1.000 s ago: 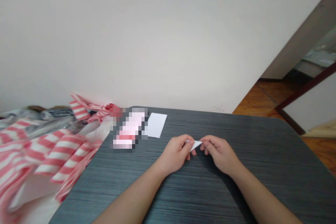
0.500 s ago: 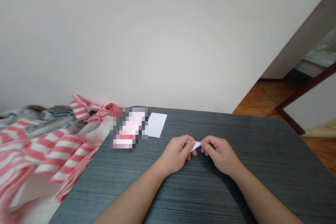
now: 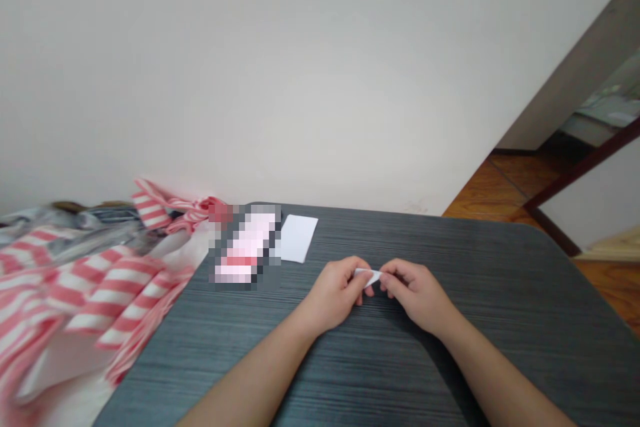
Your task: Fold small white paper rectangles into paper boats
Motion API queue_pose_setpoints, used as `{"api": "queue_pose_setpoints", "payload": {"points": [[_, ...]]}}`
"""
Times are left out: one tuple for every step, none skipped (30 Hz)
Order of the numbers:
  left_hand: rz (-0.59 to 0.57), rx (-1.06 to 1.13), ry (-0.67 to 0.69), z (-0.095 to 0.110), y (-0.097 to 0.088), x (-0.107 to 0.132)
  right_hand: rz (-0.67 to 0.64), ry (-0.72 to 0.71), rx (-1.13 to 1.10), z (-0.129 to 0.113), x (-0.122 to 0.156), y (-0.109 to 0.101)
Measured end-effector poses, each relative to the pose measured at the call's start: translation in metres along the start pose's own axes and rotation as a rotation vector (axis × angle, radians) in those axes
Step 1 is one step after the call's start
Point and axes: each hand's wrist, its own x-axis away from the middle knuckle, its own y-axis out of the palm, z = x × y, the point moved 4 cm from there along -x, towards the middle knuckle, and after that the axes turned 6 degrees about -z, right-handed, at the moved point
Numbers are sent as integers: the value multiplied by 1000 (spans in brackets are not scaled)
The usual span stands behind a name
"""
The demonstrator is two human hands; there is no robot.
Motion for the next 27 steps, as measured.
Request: {"api": "queue_pose_setpoints", "payload": {"points": [[1,4,-1,0,0,0,0,5,-1,0,0,0],[3,7,-4,0,0,0,-1,10,-2,1,0,0],[4,8,-6,0,0,0,-1,14,-3,1,-1,0],[5,6,-7,0,1,0,-1,16,-5,1,-1,0],[5,4,-8,0,1,-1,-1,17,-5,2,-1,0],[4,0,-7,0,1,-1,-1,18,-4,2,-1,0],[3,-4,-7,0,1,-1,0,18,0,1,-1,0],[1,-11,-6,1,0,0,0,19,5,1,-1,0],[-3,-19,-5,1,0,0,0,18,11,1,-1,0],[-6,-26,-4,1,0,0,0,18,18,1,-1,0],[-8,-34,-4,2,0,0,2,18,23,0,-1,0],[-9,-44,-5,2,0,0,5,18,26,0,-1,0],[-10,-53,-5,3,-1,1,7,17,26,-1,0,0],[-9,-61,-5,3,-1,1,7,17,25,-2,0,0],[-8,-69,-4,4,-1,1,8,18,24,-2,0,-1],[-7,-74,-2,5,-2,1,10,20,23,-2,0,-1],[-8,-77,0,5,-2,1,10,21,22,-3,0,-1],[-9,-78,2,6,-2,1,8,23,22,-3,0,-1],[-11,-79,2,7,-2,1,7,23,25,-3,0,-1],[-12,-80,1,7,-2,1,6,23,28,-4,1,-1],[-12,-81,-1,7,-2,1,5,22,33,-4,1,0],[-13,-80,-2,7,-2,1,3,19,35,-4,1,0],[-13,-79,-4,6,-2,1,2,18,36,-4,1,0],[-11,-79,-5,6,-2,2,1,19,33,-4,1,0],[-9,-80,-6,6,-2,2,1,22,29,-4,1,0],[-7,-82,-7,6,-2,2,1,26,24,-4,0,0],[-3,-85,-6,6,-2,2,1,31,21,-4,0,0]]}}
